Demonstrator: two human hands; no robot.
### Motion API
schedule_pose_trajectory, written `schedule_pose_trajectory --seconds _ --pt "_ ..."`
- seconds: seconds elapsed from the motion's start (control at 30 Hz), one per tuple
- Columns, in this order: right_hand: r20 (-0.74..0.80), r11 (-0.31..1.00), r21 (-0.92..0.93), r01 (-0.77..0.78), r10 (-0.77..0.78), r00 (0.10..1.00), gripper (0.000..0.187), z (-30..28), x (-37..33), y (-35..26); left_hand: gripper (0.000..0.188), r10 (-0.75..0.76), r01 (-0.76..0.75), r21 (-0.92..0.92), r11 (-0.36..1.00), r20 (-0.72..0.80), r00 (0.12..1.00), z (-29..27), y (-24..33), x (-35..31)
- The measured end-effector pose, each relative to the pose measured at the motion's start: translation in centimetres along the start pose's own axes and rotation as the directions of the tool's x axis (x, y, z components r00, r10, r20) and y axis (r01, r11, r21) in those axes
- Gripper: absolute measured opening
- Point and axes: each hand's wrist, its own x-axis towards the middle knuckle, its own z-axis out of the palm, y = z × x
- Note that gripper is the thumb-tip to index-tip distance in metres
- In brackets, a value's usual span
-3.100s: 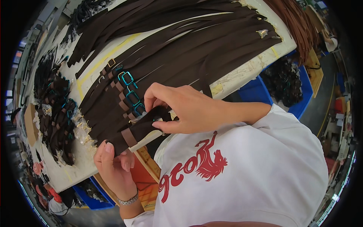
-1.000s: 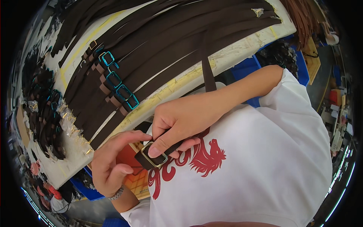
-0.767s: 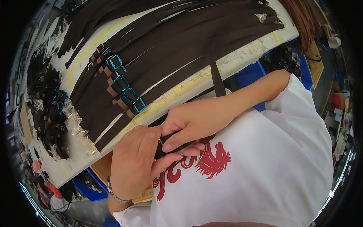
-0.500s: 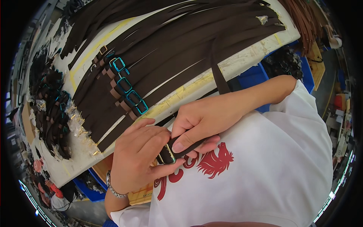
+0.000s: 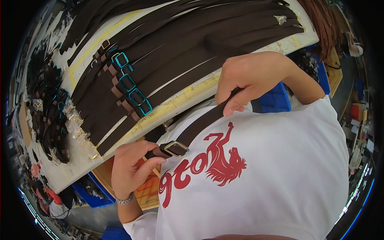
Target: The person assembles belts by threading dark brown fabric straps through teal and gold metal buckles. They repeatedly pick up a strap, thread it through the buckle, and pull it tight to secure the assembly. The finished belts are placed on a pile on the table.
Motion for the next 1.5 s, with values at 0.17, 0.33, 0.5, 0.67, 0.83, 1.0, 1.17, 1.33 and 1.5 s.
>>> schedule_pose_trajectory --seconds 0.17,0.33,0.5,0.67,0.83,1.0,1.17,1.33,1.5 --pt "-0.316 0.97 -0.163 0.181 -0.225 0.922 0.039 5.8 4.0 -1.2 0.027 0.068 -0.045 0.182 0.982 -0.123 0.99 1.3 2.5 1.8" --pt "-0.354 0.955 -0.101 0.279 -0.297 0.887 0.036 7.0 6.4 -1.1 0.032 0.128 -0.141 -0.051 0.989 -0.201 0.971 2.3 1.3 1.6" --pt "-0.091 0.711 0.65 0.266 -0.275 0.957 0.029 7.2 7.1 -2.2 0.047 -0.014 -0.166 -0.827 0.537 -0.206 0.979 6.6 -0.4 0.8" --pt "-0.348 0.912 0.349 0.217 -0.089 0.933 0.027 7.9 6.2 -1.6 0.035 -0.291 0.09 -0.683 0.725 -0.185 0.939 5.7 0.2 0.0" --pt "-0.611 0.967 -0.214 0.136 -0.241 0.754 0.022 9.2 6.3 -0.3 0.023 -0.128 0.139 0.021 0.99 -0.281 0.951 5.0 1.7 0.4" --pt "-0.508 0.924 -0.025 0.382 -0.341 0.791 0.026 8.8 6.5 0.3 0.021 -0.171 0.1 -0.333 0.938 -0.192 0.966 4.4 0.9 0.6" --pt "-0.253 0.739 0.575 0.351 -0.248 0.935 0.029 8.5 6.7 -0.2 0.023 -0.028 -0.05 -0.796 0.603 -0.083 0.996 5.9 -1.8 0.8" --pt "-0.093 0.773 0.632 0.051 0.01 0.996 0.028 4.9 2.8 0.8 0.026 -0.275 0.095 -0.668 0.738 -0.169 0.947 -0.2 -1.0 -1.1" --pt "-0.097 0.922 0.384 -0.047 0.091 0.991 0.035 -2.6 -7.9 3.0 0.035 -0.242 0.18 -0.169 0.969 -0.494 0.835 -12.2 -5.8 -5.4"
